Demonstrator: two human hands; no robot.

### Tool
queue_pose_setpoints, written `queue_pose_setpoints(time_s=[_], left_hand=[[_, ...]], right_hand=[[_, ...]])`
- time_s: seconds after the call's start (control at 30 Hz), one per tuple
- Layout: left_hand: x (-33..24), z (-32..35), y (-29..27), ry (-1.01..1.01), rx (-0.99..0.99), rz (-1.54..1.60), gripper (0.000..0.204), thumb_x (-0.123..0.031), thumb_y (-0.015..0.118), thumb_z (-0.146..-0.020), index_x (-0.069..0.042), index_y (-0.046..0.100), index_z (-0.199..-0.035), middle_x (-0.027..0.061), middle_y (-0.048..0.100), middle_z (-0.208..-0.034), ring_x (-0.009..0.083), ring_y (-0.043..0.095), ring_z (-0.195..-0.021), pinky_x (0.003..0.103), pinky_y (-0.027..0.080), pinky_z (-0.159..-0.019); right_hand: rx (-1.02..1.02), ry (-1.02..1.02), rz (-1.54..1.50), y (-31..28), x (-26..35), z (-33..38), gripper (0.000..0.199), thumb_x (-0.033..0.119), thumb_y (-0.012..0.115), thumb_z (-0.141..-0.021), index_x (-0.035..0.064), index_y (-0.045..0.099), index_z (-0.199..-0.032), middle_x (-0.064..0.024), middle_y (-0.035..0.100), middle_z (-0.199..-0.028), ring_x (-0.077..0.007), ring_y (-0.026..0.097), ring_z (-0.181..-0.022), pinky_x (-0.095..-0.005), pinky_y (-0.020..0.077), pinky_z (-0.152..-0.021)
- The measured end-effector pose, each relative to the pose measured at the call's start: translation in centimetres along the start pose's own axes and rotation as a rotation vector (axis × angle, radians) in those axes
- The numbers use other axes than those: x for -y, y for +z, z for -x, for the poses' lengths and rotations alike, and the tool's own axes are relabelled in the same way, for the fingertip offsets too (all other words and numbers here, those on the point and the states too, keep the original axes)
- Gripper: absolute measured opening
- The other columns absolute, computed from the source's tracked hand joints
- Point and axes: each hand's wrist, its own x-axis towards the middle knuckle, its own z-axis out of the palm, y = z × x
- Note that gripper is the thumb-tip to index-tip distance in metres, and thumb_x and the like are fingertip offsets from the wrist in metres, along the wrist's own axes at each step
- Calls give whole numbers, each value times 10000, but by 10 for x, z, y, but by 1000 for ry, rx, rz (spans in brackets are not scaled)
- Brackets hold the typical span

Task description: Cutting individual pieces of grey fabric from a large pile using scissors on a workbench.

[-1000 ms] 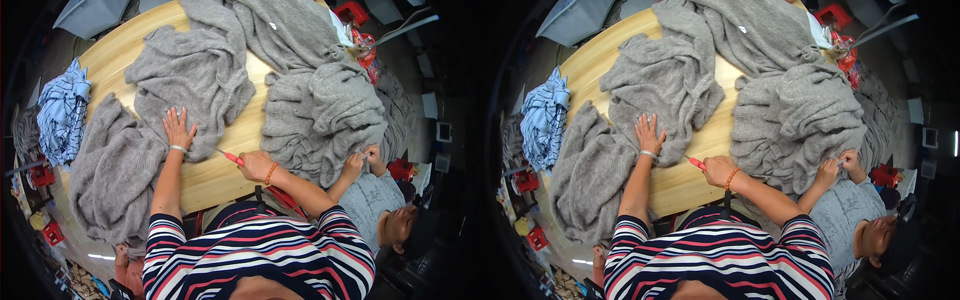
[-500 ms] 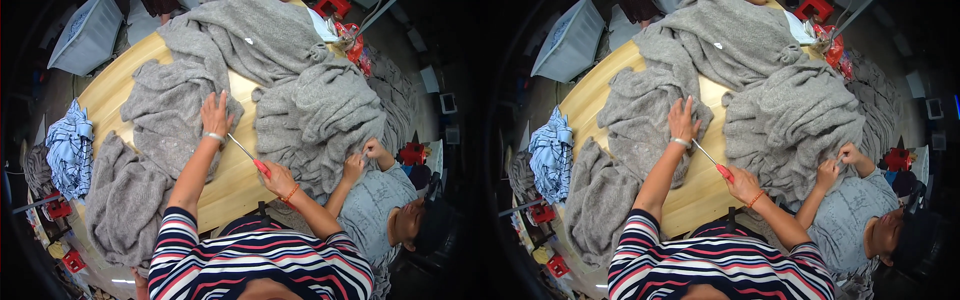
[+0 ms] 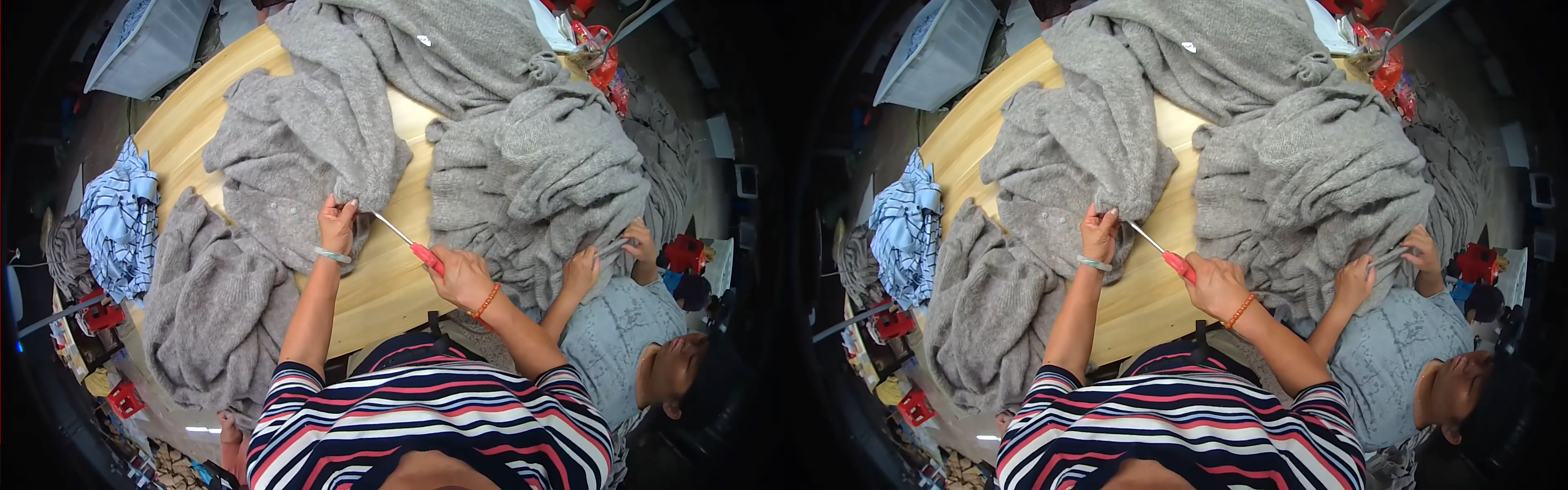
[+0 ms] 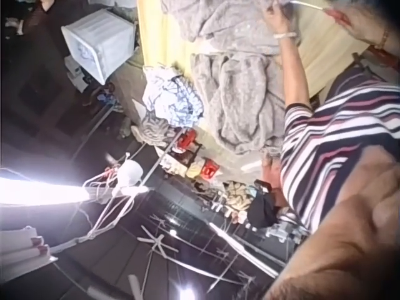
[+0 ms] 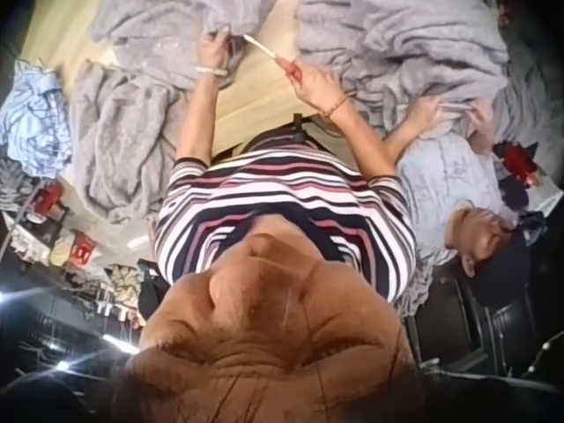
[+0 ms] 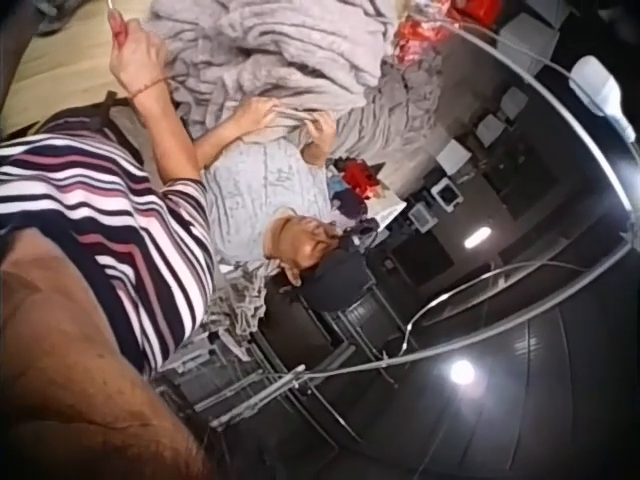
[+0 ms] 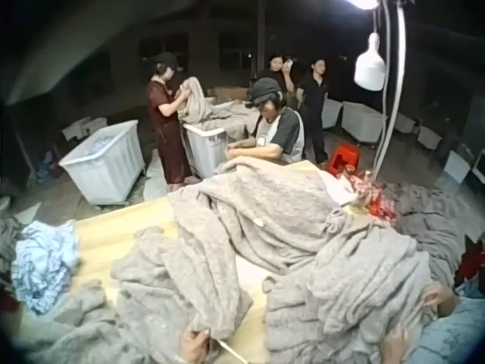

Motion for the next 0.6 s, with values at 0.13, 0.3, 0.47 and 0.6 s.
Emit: queue_pose_setpoints(time_s=[0.13,0.3,0.47,0.6], left_hand=[[14,11,-8,139,-140,-154,176,-21,666,-882,-40,620,-1051,11,669,-967,93,606,-827,257,495,-747],[28,29,-29,129,-175,-266,142,-12,657,-876,-36,626,-1013,3,665,-956,72,593,-862,241,482,-756],[30,34,-36,-104,-41,-191,246,-58,665,-892,-45,586,-1124,33,668,-1021,122,632,-893,275,520,-784],[0,5,-30,-301,-102,260,461,-300,676,-915,-99,494,-1288,72,632,-1113,196,621,-990,369,524,-859]], right_hand=[[137,19,81,-11,20,-4,214,268,608,-891,65,624,-958,-241,654,-750,-428,657,-744,-516,518,-702],[201,-43,125,-13,21,0,219,273,614,-881,65,581,-945,-234,646,-728,-432,646,-732,-530,505,-682],[126,-22,118,-8,20,-2,208,248,616,-876,74,577,-983,-236,640,-748,-434,638,-729,-529,507,-680],[51,-47,79,-3,10,3,207,226,617,-869,84,570,-1012,-236,634,-778,-434,633,-756,-528,506,-684]])
